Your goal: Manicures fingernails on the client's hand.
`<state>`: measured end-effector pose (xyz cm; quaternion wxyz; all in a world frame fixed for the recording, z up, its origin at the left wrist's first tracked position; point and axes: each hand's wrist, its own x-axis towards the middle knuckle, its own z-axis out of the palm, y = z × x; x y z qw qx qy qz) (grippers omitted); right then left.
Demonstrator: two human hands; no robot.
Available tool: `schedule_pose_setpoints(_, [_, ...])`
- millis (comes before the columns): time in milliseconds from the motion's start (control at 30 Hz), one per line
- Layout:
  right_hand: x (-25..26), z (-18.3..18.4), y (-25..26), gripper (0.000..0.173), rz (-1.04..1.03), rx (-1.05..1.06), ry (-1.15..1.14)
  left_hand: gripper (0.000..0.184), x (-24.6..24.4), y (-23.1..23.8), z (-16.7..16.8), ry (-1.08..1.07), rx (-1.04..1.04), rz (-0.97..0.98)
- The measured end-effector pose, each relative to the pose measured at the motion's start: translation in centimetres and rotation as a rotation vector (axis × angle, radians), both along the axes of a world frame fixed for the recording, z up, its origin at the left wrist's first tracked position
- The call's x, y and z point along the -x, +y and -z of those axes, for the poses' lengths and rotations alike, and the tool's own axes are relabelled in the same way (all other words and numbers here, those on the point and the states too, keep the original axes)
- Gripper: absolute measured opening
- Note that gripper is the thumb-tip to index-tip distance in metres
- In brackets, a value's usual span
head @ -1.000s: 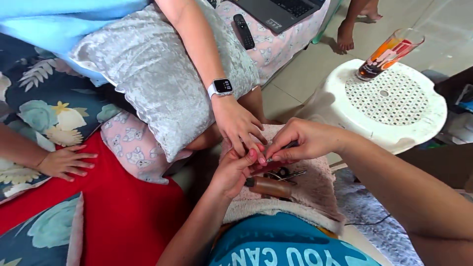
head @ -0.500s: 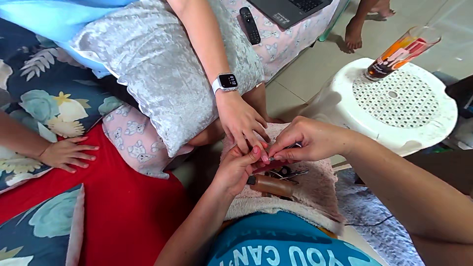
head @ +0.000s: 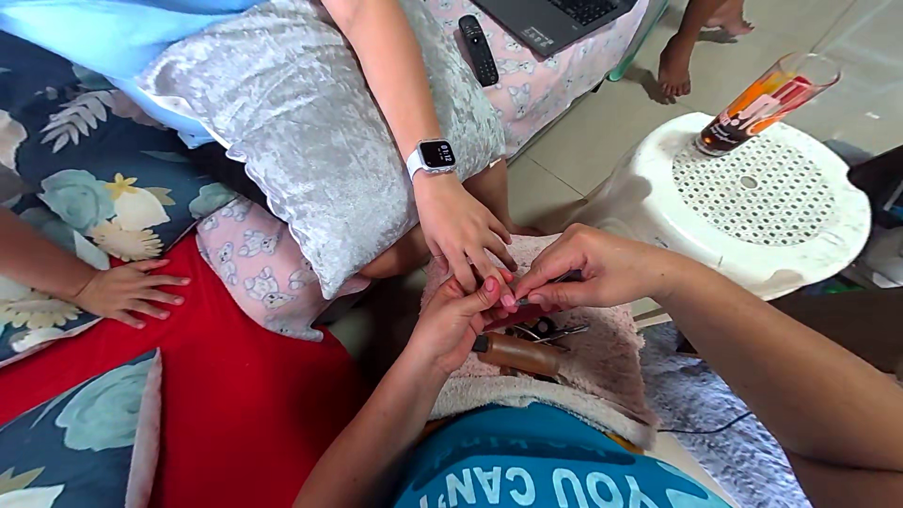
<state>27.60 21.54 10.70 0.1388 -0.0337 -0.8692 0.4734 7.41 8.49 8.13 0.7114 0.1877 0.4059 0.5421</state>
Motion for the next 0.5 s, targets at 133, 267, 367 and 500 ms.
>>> schedule_pose_setpoints(133, [0.0,-0.3,-0.3,0.016,0.015,0.007,-0.016,0.013,-0.1,0.1,-0.1,0.012,0.012,-0.005])
schedule_pose_setpoints(267, [0.0,-0.6,-0.6,0.016,0.045,-0.021,-0.033,0.013,-0.2,0.1,-0.2,0.017,0.018,-0.010])
schedule_pose_setpoints(367, [-0.1,-0.6,-0.9,0.017,0.070,-0.078,-0.030,0.011,-0.3,0.2,-0.1,0.023,0.017,-0.023])
schedule_pose_setpoints(500, [-0.1,-0.3,-1.1,0.019,0.083,-0.180,0.001,0.011,-0.4,0.2,-0.1,0.024,0.021,-0.034])
